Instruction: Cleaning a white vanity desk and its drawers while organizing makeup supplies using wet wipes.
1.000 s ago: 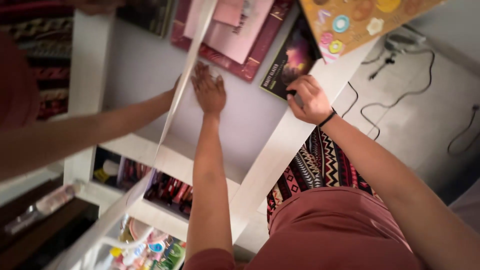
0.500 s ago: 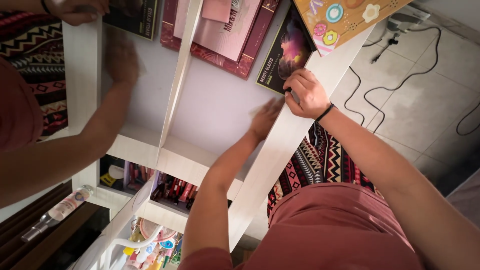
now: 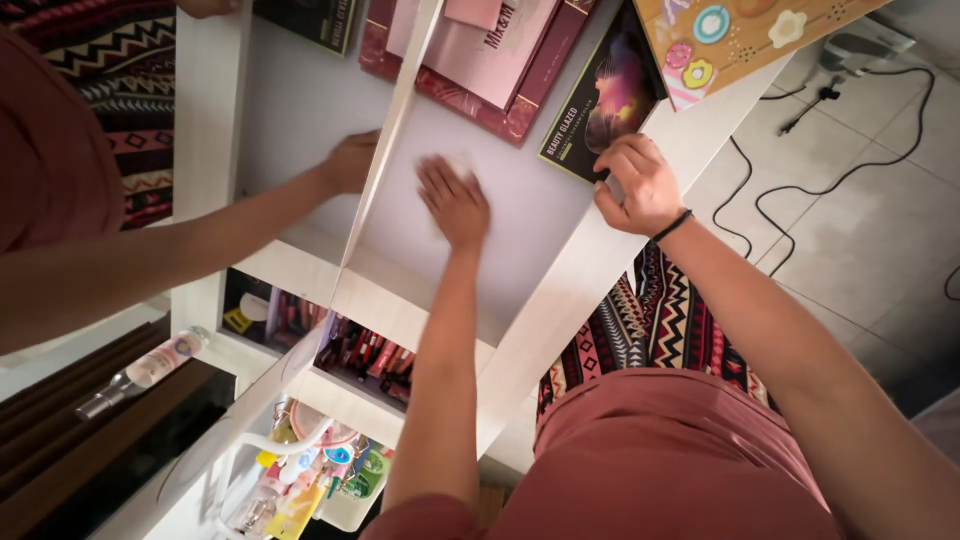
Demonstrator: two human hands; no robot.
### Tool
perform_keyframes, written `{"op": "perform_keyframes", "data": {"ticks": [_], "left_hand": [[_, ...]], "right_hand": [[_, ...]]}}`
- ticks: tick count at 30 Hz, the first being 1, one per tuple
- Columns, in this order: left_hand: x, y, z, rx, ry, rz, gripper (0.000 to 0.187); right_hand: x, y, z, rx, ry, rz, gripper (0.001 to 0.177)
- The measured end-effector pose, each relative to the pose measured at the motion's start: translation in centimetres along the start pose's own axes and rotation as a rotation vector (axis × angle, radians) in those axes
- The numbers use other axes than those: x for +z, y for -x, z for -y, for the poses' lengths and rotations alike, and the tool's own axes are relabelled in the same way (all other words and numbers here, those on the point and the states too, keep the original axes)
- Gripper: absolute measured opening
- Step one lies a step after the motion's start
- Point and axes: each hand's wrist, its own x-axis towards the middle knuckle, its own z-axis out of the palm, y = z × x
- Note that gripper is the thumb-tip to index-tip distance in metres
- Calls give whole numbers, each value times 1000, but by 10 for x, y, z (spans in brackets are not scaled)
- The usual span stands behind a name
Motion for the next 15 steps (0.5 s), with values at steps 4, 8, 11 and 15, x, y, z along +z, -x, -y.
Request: {"op": "perform_keyframes", "data": {"ticks": [4,8,11,15], "left_hand": [[19,-65,14,122,102,-20,63],[24,-92,5,203,28,74,60],[43,-88,-10,120,4,10,65],[43,-57,-39,84,97,-38,68]], "right_hand": [[0,2,-1,3,44,-2,23],[-1,0,-3,1,55,46,25],[0,-2,0,-9,79,71,26],[1,-5,2,-39,126,130,25]]}}
